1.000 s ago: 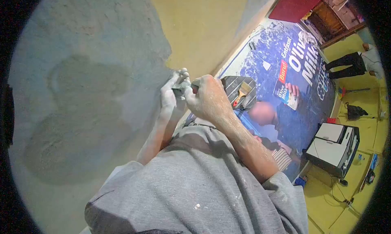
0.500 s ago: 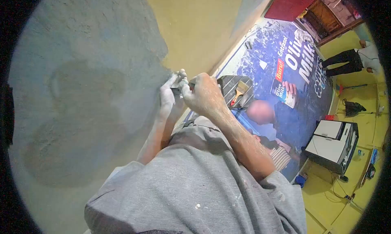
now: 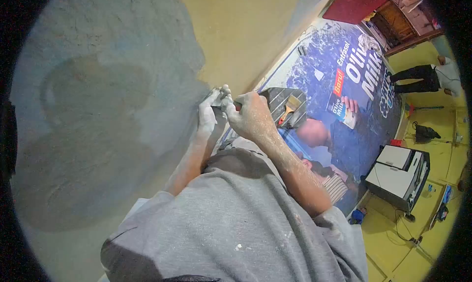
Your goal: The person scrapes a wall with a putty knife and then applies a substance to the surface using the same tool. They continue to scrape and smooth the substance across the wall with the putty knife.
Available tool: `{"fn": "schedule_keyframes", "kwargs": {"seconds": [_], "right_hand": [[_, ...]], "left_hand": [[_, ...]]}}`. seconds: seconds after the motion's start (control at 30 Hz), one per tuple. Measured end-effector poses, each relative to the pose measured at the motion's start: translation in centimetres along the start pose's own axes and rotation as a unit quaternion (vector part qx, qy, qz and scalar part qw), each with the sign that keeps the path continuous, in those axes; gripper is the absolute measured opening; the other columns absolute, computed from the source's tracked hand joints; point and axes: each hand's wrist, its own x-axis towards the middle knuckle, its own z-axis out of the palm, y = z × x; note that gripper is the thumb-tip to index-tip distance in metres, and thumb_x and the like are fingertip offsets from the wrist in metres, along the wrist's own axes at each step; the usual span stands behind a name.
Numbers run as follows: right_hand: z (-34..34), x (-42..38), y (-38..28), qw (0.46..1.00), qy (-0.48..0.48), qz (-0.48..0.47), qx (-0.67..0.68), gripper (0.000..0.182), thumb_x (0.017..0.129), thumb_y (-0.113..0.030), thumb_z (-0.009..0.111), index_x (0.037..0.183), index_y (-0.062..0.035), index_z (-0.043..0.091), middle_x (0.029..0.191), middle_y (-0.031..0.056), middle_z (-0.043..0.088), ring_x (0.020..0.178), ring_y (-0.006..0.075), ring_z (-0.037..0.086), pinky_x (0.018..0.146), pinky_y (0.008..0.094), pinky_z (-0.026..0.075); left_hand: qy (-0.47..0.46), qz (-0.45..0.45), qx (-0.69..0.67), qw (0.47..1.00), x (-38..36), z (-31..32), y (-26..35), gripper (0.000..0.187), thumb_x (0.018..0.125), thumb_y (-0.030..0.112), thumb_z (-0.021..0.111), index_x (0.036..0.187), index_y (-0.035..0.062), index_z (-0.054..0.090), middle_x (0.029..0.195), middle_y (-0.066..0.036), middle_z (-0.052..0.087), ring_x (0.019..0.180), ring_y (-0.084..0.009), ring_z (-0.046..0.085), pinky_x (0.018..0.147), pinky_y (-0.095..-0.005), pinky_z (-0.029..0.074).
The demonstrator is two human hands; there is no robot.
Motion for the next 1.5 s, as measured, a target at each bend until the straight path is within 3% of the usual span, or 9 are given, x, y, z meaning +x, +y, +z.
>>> {"fn": "schedule_keyframes", "kwargs": {"seconds": [0.1,0.13,0.27,0.67,1.07,1.17,1.2,1.37,1.5], "right_hand": [[-0.5,0.6,0.0,0.999,0.001,-0.043,-0.006,0.031,0.084,-0.018,0.061,0.068,0.0081,0.060,0.054,0.0225,0.052,0.047,0.0332,0.053,0.055,0.0428,0.043],[-0.8,-0.5,-1.0,1.000,-0.002,-0.021,0.008,0.031,0.084,-0.018,0.061,0.068,0.0079,0.061,0.054,0.0229,0.052,0.048,0.0337,0.054,0.055,0.0429,0.044],[1.6,0.6,1.8,0.999,0.028,-0.043,-0.011,0.031,0.084,-0.018,0.061,0.066,0.0069,0.061,0.053,0.0230,0.053,0.047,0.0365,0.054,0.056,0.0429,0.045],[-1.6,0.2,-1.2,1.000,0.010,-0.014,-0.002,0.026,0.083,-0.015,0.061,0.068,0.0067,0.060,0.054,0.0215,0.053,0.048,0.0304,0.057,0.054,0.0410,0.045],[-1.7,-0.8,-1.8,0.998,0.018,-0.067,-0.008,0.027,0.083,-0.016,0.060,0.068,0.0056,0.059,0.056,0.0209,0.053,0.050,0.0355,0.053,0.056,0.0431,0.044],[0.0,0.5,-0.3,0.996,0.016,-0.076,-0.052,0.028,0.085,-0.020,0.059,0.072,0.0053,0.061,0.059,0.0226,0.053,0.051,0.0367,0.050,0.055,0.0429,0.042],[1.5,1.5,1.5,0.997,0.019,-0.062,-0.039,0.030,0.085,-0.021,0.059,0.073,0.0056,0.062,0.059,0.0234,0.053,0.051,0.0374,0.051,0.056,0.0433,0.042],[-0.2,-0.8,-0.1,0.999,0.022,-0.032,-0.032,0.032,0.086,-0.023,0.058,0.074,0.0067,0.062,0.060,0.0243,0.055,0.054,0.0359,0.057,0.059,0.0433,0.045],[0.5,-0.5,1.6,0.997,0.049,-0.065,-0.014,0.030,0.082,-0.019,0.060,0.065,0.0057,0.061,0.059,0.0243,0.058,0.060,0.0417,0.062,0.061,0.0460,0.049]], "left_hand": [[0.055,0.088,0.084,0.991,-1.9,2.9,1.1,0.023,0.096,0.014,0.051,0.110,-0.0025,0.060,0.104,-0.014,0.067,0.091,-0.0233,0.067,0.077,-0.0349,0.055],[0.093,0.050,-0.038,0.994,-3.8,5.7,1.7,0.024,0.096,0.015,0.052,0.109,-0.0023,0.061,0.099,-0.013,0.068,0.088,-0.0230,0.067,0.075,-0.0339,0.054],[0.095,0.072,0.067,0.991,-0.8,1.8,-0.4,0.024,0.096,0.017,0.051,0.110,-0.0003,0.062,0.097,-0.012,0.069,0.087,-0.0215,0.067,0.075,-0.0320,0.054],[0.028,0.068,0.018,0.997,-2.2,3.6,0.9,0.022,0.097,0.016,0.052,0.113,0.0024,0.058,0.104,-0.011,0.067,0.090,-0.0200,0.066,0.076,-0.0344,0.056],[0.050,0.087,-0.027,0.995,-4.8,6.8,1.9,0.016,0.096,0.014,0.052,0.107,0.0029,0.058,0.102,-0.012,0.065,0.087,-0.0215,0.064,0.073,-0.0333,0.054],[0.002,0.017,-0.095,0.995,-0.4,0.9,0.1,0.018,0.097,0.014,0.051,0.108,0.0019,0.058,0.103,-0.012,0.065,0.087,-0.0221,0.064,0.074,-0.0335,0.054],[0.034,0.064,0.053,0.996,1.3,-0.7,-0.7,0.021,0.097,0.014,0.050,0.110,0.0004,0.058,0.101,-0.013,0.066,0.085,-0.0228,0.064,0.074,-0.0338,0.054],[0.072,0.035,-0.076,0.994,-0.5,1.6,-0.7,0.021,0.096,0.013,0.050,0.107,-0.0006,0.062,0.093,-0.011,0.067,0.083,-0.0222,0.065,0.075,-0.0321,0.054],[0.030,0.127,0.126,0.983,1.0,0.5,-1.3,0.023,0.096,0.017,0.051,0.108,0.0006,0.060,0.097,-0.009,0.067,0.082,-0.0219,0.064,0.071,-0.0321,0.053]]}}
